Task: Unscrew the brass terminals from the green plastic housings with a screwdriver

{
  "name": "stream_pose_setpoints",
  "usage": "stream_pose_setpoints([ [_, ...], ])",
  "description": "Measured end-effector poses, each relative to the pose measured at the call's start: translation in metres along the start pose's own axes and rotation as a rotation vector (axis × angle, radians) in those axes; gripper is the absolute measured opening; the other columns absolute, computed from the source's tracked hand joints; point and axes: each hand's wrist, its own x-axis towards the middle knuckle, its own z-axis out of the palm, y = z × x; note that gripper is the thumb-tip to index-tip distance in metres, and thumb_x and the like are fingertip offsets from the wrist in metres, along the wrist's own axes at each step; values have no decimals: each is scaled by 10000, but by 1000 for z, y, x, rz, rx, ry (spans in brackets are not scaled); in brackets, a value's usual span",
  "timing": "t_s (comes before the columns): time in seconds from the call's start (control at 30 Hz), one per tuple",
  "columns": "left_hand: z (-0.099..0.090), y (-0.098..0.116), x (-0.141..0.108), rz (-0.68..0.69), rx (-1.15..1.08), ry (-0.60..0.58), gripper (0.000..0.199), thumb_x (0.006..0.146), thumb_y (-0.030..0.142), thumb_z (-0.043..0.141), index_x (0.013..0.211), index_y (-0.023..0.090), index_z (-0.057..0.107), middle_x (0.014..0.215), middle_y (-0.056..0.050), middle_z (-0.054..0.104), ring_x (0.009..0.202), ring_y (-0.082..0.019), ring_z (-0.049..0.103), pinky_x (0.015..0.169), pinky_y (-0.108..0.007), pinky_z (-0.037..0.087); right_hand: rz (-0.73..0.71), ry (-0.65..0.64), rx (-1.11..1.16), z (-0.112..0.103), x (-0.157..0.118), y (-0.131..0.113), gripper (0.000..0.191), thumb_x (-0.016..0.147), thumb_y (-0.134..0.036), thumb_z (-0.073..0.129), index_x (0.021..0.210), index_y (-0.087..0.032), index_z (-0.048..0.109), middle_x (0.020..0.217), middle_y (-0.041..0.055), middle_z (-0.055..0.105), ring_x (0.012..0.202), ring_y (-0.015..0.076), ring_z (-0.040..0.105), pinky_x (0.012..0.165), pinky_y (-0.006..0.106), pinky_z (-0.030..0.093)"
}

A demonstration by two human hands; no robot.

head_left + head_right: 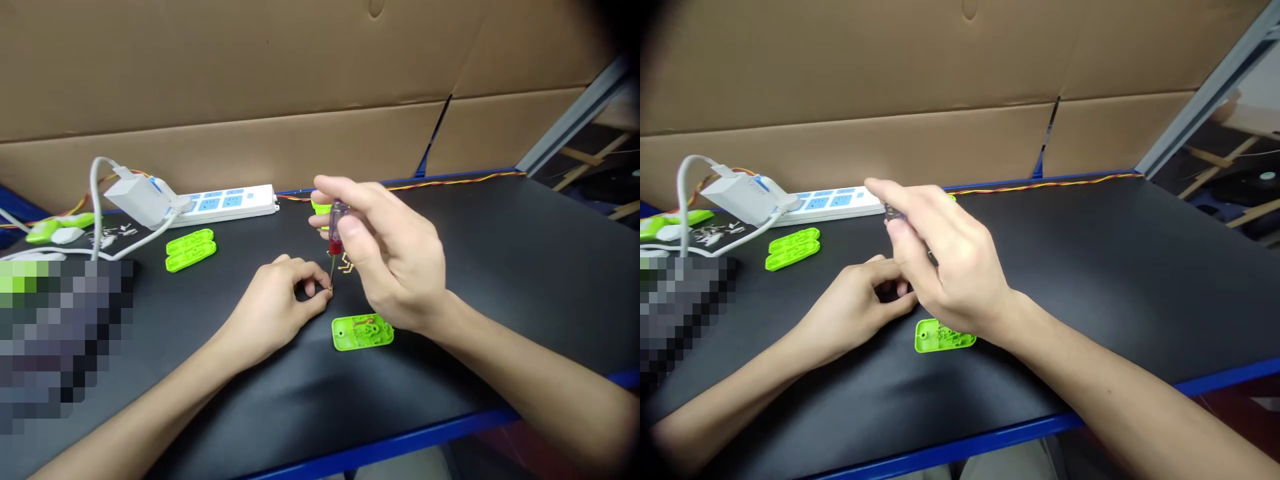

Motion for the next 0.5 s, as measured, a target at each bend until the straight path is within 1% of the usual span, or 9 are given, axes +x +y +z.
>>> stream_pose_setpoints([
  [0.03,0,0,0,-1,-2,-1,99,834,267,601,793,232,684,710,29,640,740,-167,559,678,-282,410,-4,-1,9,1,-1,0,369,941,-157,469,1274,-267,584,1154,45,690,958,163,694,851,342,615],
  [0.1,1,-1,-1,-9,-12,-6,99,837,272,602,795,232,682,710,29,636,741,-168,561,674,-282,408,-13,20,13,2,-2,1,393,918,-156,540,1286,-287,580,1112,15,718,921,155,701,856,333,619],
  [0.17,1,-2,-1,-17,-23,-7,94,838,272,601,804,234,680,712,31,634,736,-167,566,663,-278,407,-9,51,-9,2,-2,2,380,875,-186,635,1239,-296,614,1013,2,716,820,142,682,789,317,627],
  [0.23,2,-3,-2,-13,-29,6,86,835,266,603,805,234,677,713,34,635,729,-164,570,662,-276,410,-16,72,-40,2,-1,3,324,831,-236,703,1147,-293,662,920,0,676,737,131,634,690,297,617],
  [0.3,1,-2,-1,-1,-27,11,86,834,258,601,806,234,680,715,34,638,731,-164,570,671,-277,415,-21,72,-52,1,0,2,246,862,-250,662,1105,-275,685,894,13,644,717,125,617,669,288,606],
  [0.33,0,-2,-1,3,-24,8,92,834,256,598,807,235,683,715,32,640,734,-166,568,673,-278,417,-21,57,-40,1,0,2,248,898,-235,601,1132,-264,678,922,23,653,738,126,633,697,289,609],
  [0.4,-1,-1,-1,4,-18,1,100,831,251,594,799,232,687,711,27,640,737,-169,565,670,-277,417,-18,20,-4,1,0,0,341,937,-172,490,1242,-242,625,1018,40,693,817,131,681,783,295,614],
  [0.47,-1,-1,-1,3,-19,4,100,825,247,597,778,226,682,702,26,635,728,-168,566,657,-272,415,-27,7,3,1,0,-1,393,928,-142,497,1301,-235,581,1062,35,719,865,134,700,819,292,612],
  [0.5,0,-2,-1,2,-21,8,99,826,248,597,772,223,677,698,27,633,720,-164,568,650,-268,414,-40,10,-10,1,0,-1,388,913,-152,544,1288,-240,590,1033,24,727,848,133,697,798,285,612],
])
